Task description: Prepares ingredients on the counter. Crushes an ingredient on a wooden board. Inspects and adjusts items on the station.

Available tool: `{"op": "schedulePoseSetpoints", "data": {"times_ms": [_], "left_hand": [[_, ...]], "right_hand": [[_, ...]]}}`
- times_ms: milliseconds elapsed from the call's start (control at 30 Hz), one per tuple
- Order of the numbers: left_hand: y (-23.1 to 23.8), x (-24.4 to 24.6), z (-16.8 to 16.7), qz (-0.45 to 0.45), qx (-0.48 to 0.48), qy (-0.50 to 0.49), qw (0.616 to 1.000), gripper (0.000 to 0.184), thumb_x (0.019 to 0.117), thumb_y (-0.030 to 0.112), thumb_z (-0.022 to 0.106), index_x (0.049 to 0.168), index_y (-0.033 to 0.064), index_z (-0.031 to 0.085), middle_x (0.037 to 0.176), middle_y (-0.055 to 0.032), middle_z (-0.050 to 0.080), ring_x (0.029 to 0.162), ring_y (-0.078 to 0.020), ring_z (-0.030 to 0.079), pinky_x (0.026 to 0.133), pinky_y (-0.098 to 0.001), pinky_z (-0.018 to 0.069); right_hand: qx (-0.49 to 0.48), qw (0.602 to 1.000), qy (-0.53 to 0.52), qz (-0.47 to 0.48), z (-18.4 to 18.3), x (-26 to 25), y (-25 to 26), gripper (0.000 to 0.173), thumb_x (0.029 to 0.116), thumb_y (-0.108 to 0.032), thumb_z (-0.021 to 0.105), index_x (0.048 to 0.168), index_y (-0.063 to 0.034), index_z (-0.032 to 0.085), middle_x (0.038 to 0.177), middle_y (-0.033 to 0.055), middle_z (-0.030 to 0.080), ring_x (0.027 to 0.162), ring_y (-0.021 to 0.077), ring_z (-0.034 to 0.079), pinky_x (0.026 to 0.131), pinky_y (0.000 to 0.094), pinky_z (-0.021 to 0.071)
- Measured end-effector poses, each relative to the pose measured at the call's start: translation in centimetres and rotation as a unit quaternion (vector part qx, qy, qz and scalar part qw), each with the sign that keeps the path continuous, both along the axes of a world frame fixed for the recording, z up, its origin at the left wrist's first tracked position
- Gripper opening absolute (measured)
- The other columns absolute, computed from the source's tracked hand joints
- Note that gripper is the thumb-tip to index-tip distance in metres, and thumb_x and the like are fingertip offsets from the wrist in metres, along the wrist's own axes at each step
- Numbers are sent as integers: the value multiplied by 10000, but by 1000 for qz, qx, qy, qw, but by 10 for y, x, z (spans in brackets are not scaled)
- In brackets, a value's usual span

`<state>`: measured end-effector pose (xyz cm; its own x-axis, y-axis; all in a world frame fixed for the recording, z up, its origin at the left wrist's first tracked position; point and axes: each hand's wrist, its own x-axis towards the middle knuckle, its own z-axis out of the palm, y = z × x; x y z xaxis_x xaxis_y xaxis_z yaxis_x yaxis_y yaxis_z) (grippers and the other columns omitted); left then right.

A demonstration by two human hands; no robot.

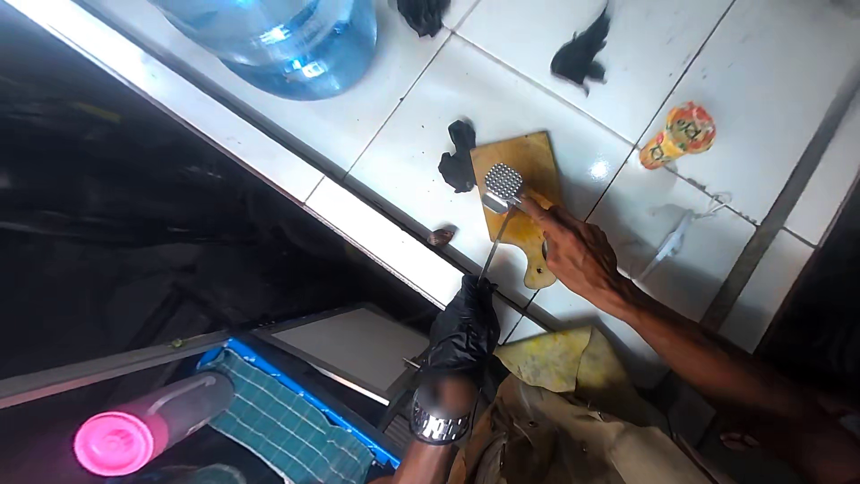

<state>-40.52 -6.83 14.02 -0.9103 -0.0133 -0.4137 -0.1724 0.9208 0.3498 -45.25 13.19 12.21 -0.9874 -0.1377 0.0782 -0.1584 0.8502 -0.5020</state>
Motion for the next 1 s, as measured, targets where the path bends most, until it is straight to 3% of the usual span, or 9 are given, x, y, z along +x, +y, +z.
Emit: {"op": "schedulePoseSetpoints", "data": {"times_ms": [133, 233, 467, 700, 800, 900, 1000], "left_hand": [[3, 1, -2, 4, 1, 0, 1000, 302, 1077, 332, 467, 1220, 107, 609, 918, -149, 699, 862, -343, 700, 737, -546, 540], [4, 2, -3, 15, 15, 5, 1000, 283, 1085, 317, 458, 1233, 129, 610, 896, -131, 694, 824, -320, 696, 706, -536, 544], [8, 3, 0, 41, 16, 1, 999, 309, 1087, 297, 444, 1265, 108, 612, 936, -144, 709, 874, -323, 704, 767, -528, 547], [8, 3, 0, 39, 4, 4, 999, 321, 1086, 308, 448, 1264, 88, 600, 921, -151, 703, 869, -333, 702, 763, -526, 547], [11, 2, 2, 50, 5, -10, 999, 323, 1087, 317, 444, 1272, 107, 604, 928, -145, 705, 878, -320, 702, 769, -523, 544], [13, 1, 2, 53, 12, -19, 998, 316, 1089, 319, 439, 1262, 113, 604, 926, -139, 703, 880, -320, 699, 771, -521, 542], [11, 0, 2, 45, 6, -23, 999, 324, 1091, 312, 426, 1272, 110, 603, 947, -142, 705, 898, -321, 701, 783, -524, 544]], "right_hand": [[-47, 997, 56, -25, 9, 4, 4, 592, 1025, -16, 490, 1594, -157, 411, 963, 137, 626, 611, 256, 593, 458, 402, 474], [-39, 997, 48, -37, 8, 1, 7, 584, 1034, -33, 488, 1593, -182, 416, 940, 123, 618, 602, 252, 583, 448, 400, 461], [-18, 1000, 12, -19, 2, 0, 7, 602, 1027, -38, 506, 1599, -193, 401, 964, 130, 623, 612, 269, 598, 460, 411, 474], [1, 1000, 4, -21, 8, -14, 1, 577, 1019, -30, 505, 1558, -235, 483, 969, 125, 665, 667, 286, 638, 512, 436, 496], [-3, 999, 42, -24, 9, -13, -1, 567, 1019, -22, 497, 1554, -210, 488, 929, 129, 643, 628, 282, 614, 483, 421, 475], [15, 1000, 16, -9, 2, -12, 2, 602, 1002, -20, 522, 1564, -230, 472, 971, 127, 658, 627, 282, 625, 489, 431, 491], [-14, 999, 38, -4, 9, -4, 5, 599, 1015, -19, 518, 1586, -179, 428, 949, 127, 624, 594, 262, 589, 451, 405, 467]]}}
